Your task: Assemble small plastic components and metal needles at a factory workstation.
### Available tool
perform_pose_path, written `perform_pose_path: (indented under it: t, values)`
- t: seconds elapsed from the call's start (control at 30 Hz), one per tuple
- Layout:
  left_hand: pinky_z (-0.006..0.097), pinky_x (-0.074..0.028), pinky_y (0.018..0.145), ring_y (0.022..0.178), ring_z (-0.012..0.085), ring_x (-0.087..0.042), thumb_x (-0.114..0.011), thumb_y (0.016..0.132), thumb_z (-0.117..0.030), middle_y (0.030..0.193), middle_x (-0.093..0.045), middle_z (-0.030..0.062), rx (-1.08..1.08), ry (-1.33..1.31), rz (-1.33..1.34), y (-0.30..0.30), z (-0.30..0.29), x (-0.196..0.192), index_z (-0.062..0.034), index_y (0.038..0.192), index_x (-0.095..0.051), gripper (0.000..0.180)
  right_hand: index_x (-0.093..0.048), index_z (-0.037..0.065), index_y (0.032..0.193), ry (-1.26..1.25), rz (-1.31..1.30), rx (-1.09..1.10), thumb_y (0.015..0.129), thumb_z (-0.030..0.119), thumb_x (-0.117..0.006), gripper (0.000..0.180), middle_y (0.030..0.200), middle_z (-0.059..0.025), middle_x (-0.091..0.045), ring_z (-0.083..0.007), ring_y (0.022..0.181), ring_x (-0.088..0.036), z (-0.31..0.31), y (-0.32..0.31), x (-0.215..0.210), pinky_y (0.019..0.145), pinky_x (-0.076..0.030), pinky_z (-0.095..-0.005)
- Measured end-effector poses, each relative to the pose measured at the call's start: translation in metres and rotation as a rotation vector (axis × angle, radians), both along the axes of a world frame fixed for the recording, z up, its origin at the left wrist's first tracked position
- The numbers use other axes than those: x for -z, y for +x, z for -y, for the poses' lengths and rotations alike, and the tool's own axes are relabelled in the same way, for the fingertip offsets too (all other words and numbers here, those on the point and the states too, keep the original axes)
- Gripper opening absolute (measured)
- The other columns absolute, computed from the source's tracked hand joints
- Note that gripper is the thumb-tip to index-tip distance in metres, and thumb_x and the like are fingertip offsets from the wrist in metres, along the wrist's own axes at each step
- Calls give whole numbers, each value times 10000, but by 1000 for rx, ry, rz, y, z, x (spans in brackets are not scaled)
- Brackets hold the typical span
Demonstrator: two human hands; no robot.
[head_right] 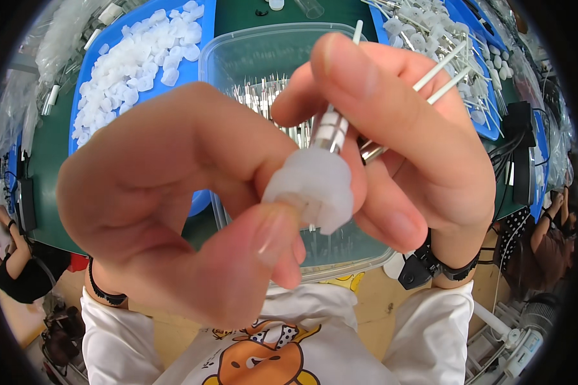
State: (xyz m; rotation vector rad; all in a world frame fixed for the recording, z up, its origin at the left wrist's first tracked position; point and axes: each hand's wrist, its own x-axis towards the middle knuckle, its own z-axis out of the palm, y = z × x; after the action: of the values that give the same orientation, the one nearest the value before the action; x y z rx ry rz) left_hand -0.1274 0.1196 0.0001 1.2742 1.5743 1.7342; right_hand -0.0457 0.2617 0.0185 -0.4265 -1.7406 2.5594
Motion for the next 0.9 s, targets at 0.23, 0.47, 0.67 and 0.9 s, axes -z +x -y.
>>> perform_pose_path:
  t: [0.23,0.47,0.67,0.9]
  values:
    - [186,-404,438,450,83,-530,-555,647,-2,530,-541,30,-17,36,-15,1,-1,8,-17,667,-522,41,-541,-62,797,-209,184,81,860,297,-402,391,372,-35,-438,-49,252,-336,4,-7,-10,269,-245,-180]
    - [187,-403,441,452,83,-528,-550,652,-5,532,-542,32,-2,12,23,-7,0,14,-15,671,-521,36,-537,-58,795,-206,180,51,860,303,-401,392,381,-38,-442,-55,265,-345,3,-7,0,277,-253,-184]
    - [187,-403,444,454,83,-526,-545,656,-7,534,-542,34,1,-15,72,-13,5,17,-13,675,-520,31,-534,-55,793,-195,170,51,859,309,-400,393,390,-42,-446,-60,275,-353,3,-5,1,285,-261,-187]
    - [188,-402,446,455,83,-524,-539,662,-9,536,-542,36,7,-33,118,-22,7,22,-10,679,-520,27,-530,-51,790,-175,162,51,859,315,-399,394,399,-45,-450,-66,287,-363,1,-6,4,294,-270,-191]
